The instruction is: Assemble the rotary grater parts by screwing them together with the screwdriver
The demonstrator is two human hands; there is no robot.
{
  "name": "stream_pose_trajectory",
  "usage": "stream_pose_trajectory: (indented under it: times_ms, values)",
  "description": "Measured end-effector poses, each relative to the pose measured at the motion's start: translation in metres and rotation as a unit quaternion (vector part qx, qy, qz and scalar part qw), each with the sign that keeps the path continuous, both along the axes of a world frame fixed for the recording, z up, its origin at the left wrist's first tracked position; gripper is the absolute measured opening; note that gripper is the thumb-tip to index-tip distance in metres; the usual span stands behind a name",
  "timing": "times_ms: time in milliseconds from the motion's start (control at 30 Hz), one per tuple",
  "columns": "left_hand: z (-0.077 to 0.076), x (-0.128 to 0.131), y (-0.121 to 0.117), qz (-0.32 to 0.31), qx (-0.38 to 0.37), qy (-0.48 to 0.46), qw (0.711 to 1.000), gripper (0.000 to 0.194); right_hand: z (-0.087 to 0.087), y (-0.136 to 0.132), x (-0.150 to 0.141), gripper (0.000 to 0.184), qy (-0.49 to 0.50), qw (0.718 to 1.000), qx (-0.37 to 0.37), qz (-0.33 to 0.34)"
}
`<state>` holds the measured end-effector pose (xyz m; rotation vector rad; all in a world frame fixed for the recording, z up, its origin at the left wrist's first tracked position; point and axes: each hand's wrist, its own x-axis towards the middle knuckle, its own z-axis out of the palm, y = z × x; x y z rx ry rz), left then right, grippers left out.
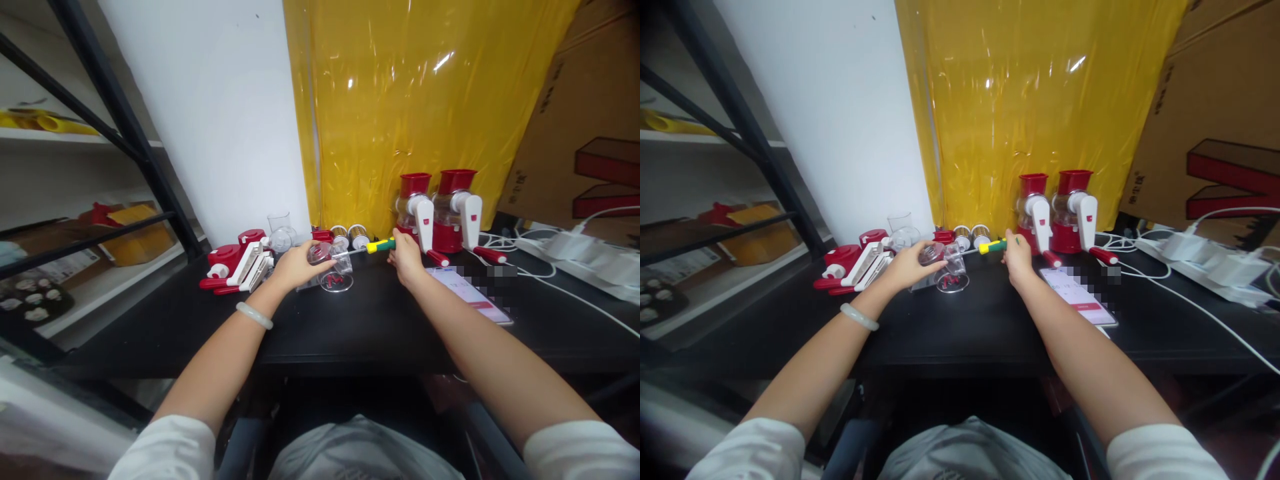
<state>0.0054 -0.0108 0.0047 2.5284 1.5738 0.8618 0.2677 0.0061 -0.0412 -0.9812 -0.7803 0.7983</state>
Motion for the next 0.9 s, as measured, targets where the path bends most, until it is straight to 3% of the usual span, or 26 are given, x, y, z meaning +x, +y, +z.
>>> stream_pose_trajectory:
  times_ms: [333,433,633,900]
  values:
    - [-0.0012,-0.001,0.0014,-0.007,0.004,-0.007,1.0,0.074,0.0076,-0.0027,-0.0049,0.008,0.12,0.993,-0.003,0.017]
    - [-0.0016,-0.0012,0.0019,-0.009,0.004,-0.004,1.0,0.074,0.0092,-0.003,-0.003,0.014,0.113,0.993,-0.026,0.021]
    - [-0.0008,-0.0004,0.0009,-0.005,0.002,-0.004,1.0,0.073,0.0064,-0.003,-0.0011,0.035,0.036,0.997,-0.06,-0.033]
    - [-0.0013,-0.0004,0.0013,-0.006,0.005,-0.005,1.0,0.074,0.0046,-0.0012,-0.0036,0.015,0.069,0.997,-0.017,-0.004]
